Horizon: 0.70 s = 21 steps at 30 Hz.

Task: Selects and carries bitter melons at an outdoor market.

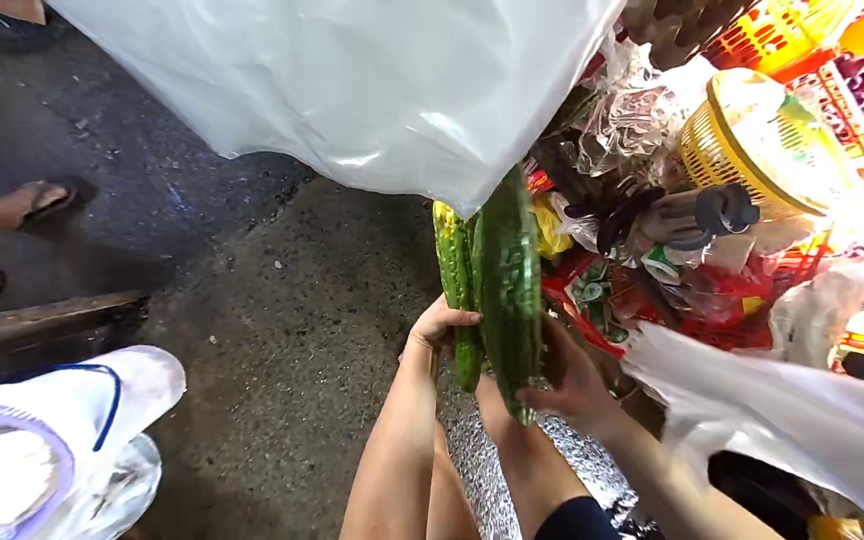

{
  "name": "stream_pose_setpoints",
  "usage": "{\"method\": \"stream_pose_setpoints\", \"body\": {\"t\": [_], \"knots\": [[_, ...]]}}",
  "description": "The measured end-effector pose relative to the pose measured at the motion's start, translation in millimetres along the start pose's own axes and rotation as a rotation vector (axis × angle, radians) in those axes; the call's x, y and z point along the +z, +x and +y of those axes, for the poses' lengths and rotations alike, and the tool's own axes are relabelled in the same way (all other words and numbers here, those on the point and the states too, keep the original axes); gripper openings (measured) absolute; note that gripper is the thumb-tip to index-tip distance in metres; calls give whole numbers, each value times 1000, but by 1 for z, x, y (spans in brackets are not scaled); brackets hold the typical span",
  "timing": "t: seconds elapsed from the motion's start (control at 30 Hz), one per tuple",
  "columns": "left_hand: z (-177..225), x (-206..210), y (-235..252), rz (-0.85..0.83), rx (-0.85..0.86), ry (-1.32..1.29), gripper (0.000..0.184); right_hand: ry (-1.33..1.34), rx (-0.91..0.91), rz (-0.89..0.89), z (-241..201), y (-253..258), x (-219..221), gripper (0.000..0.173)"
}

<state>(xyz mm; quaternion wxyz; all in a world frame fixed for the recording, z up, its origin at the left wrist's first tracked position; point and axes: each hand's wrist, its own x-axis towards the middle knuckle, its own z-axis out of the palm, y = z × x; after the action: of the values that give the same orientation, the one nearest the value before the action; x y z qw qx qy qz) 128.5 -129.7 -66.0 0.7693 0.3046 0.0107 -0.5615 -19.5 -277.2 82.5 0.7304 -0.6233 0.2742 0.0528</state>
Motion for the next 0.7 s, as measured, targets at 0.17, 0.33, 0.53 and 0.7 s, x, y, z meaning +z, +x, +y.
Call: {"method": "stream_pose_setpoints", "body": {"t": [0.17, 0.33, 0.53, 0.7], "knots": [[7, 16, -10, 59, 159, 27, 52, -219, 51, 62, -2, 2, 22, 118], [8, 9, -13, -58, 260, -35, 56, -345, 179, 116, -8, 4, 44, 125], [21, 11, -11, -28, 232, 95, 65, -491, 271, 206, -4, 14, 54, 141], [13, 1, -4, -267, 277, -33, 47, -739, 231, 290, -15, 12, 63, 136]]}}
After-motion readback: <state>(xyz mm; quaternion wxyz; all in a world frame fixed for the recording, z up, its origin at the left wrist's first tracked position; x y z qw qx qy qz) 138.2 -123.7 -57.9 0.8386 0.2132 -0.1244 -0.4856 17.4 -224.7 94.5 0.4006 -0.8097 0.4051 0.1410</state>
